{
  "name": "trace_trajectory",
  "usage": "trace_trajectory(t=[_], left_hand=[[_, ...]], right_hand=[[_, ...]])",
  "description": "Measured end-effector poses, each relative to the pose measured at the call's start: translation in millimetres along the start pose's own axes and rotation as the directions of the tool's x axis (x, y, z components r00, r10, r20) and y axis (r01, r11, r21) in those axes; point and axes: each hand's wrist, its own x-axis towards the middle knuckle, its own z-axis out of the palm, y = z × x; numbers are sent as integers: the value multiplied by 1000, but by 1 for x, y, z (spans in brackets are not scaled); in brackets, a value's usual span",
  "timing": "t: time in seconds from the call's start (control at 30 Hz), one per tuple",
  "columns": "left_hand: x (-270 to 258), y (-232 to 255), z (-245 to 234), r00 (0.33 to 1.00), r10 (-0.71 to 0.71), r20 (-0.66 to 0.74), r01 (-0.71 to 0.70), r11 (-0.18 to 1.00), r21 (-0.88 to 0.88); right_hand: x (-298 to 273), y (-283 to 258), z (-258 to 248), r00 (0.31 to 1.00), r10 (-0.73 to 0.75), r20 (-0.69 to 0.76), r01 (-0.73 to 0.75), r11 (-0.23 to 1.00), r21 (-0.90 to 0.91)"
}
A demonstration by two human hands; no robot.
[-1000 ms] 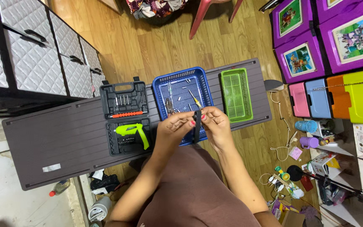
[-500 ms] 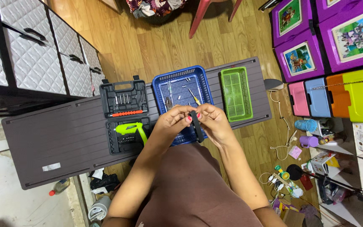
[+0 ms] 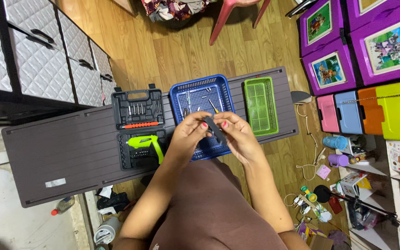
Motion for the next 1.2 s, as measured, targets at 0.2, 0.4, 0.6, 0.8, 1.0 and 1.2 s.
trace_trajectory(t=[0.2,0.4,0.6,0.8,1.0,1.2], left_hand=[[-6,4,-1,990,139,-6,-136,976,171],[-13,10,8,966,256,36,-257,938,234],[-16,16,-5,958,256,128,-282,922,266],[-11,12,-14,963,255,92,-266,954,141],[-12,20,-14,970,236,64,-242,963,119],[-20,28,1,956,242,164,-284,901,328]], right_hand=[[-10,-2,4,996,85,-26,-87,994,-67],[-10,1,-3,991,124,46,-123,992,-24],[-13,-1,2,981,182,68,-179,983,-48],[-14,-7,15,980,191,54,-186,979,-83],[-18,0,12,978,201,59,-205,976,71],[-15,10,7,984,170,46,-176,967,184]])
